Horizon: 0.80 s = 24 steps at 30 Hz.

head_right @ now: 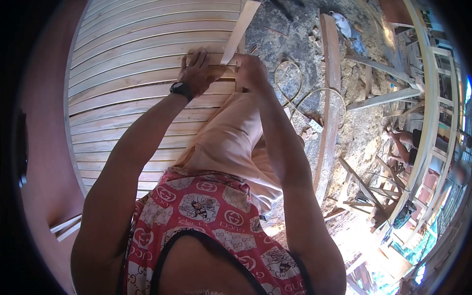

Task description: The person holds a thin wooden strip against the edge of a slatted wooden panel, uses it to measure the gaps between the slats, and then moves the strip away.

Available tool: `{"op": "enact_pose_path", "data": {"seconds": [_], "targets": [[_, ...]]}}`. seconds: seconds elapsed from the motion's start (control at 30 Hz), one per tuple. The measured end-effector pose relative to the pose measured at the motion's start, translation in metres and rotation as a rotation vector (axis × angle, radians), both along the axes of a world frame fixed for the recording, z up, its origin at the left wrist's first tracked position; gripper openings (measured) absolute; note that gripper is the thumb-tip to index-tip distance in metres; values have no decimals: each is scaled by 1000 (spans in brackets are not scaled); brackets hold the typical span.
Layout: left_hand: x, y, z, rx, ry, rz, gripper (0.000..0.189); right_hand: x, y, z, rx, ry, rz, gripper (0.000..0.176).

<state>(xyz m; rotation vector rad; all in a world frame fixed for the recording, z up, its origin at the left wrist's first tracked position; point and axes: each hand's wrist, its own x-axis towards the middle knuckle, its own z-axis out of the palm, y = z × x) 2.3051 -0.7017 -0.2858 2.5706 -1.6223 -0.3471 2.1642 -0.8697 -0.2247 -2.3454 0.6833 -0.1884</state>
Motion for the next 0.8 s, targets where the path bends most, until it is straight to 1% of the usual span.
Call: {"op": "enact_pose_path", "data": {"seconds": [0.07, 0.1, 0.17, 0.2, 0.27, 0.4, 0.47, 0.5, 0.57, 0.6, 0.67, 0.7, 0.77, 0.8], "targets": [[1, 0, 0, -3, 7, 3, 84, -5, 8, -13, -188, 305, 34, 41], [1, -1, 0, -3, 7, 4, 84, -8, 16, -21, -188, 305, 35, 41], [1, -1, 0, -7, 16, 12, 84, -13, 39, -32, -461, 379, 150, 63], [1, -2, -1, -8, 17, 11, 84, -14, 47, -34, -462, 381, 149, 63], [0, -2, -3, 9, 0, 8, 84, -16, 61, -35, -368, 521, 119, 80], [1, -1, -10, -14, -14, 3, 83, -9, 63, -37, -328, 598, 63, 82], [1, -1, -10, -25, -14, 11, 83, -11, 63, -40, -398, 611, 73, 81], [0, 1, -10, -16, -19, 17, 83, -12, 65, -40, -392, 605, 80, 81], [0, -3, -6, -68, 41, 0, 70, -9, 64, -41, -366, 611, 77, 80], [-3, -1, -4, -58, 31, 14, 70, -8, 65, -41, -360, 599, 91, 80], [-11, 0, -1, -109, 33, 15, 56, -6, 66, -34, -365, 689, 122, 80], [-17, 1, 1, -103, 22, 27, 56, -6, 65, -34, -363, 676, 133, 80], [-30, 7, 5, 22, -25, -32, 53, -4, 64, -35, -308, 654, 97, 82], [-39, 11, -1, -59, -32, 13, 49, -3, 64, -36, -304, 645, 104, 82]]}}
